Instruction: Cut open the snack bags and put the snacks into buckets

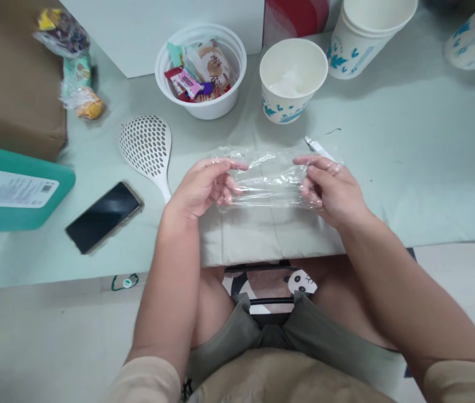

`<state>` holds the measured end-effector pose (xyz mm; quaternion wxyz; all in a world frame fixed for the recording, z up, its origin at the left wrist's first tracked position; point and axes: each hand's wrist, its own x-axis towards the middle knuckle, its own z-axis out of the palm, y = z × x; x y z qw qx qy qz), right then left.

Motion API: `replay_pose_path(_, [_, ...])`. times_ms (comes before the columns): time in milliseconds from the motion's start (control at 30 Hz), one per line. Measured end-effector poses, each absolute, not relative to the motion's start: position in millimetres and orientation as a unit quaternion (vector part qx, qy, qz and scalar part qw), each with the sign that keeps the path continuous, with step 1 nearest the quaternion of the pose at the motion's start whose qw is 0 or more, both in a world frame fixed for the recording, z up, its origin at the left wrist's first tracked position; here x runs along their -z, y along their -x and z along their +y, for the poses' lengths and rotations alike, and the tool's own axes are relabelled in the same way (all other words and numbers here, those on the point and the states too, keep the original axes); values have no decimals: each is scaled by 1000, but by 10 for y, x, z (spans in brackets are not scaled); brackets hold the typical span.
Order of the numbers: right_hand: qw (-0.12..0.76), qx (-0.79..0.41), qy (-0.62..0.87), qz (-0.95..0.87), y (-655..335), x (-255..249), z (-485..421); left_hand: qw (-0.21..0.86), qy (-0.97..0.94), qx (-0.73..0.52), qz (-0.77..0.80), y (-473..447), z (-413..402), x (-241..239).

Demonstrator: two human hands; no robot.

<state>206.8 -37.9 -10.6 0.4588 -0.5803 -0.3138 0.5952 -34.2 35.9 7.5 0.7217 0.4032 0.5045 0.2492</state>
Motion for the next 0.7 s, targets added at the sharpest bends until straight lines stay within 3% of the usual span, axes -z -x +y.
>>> replay_pose_path(500, [595,-539,471,-365,-2149,233,-382,686,-408,-410,442,446,427,38])
replay_pose_path(700, [590,-431,469,-496,-2190,271,-462,548,-475,-467,505,416,445,227])
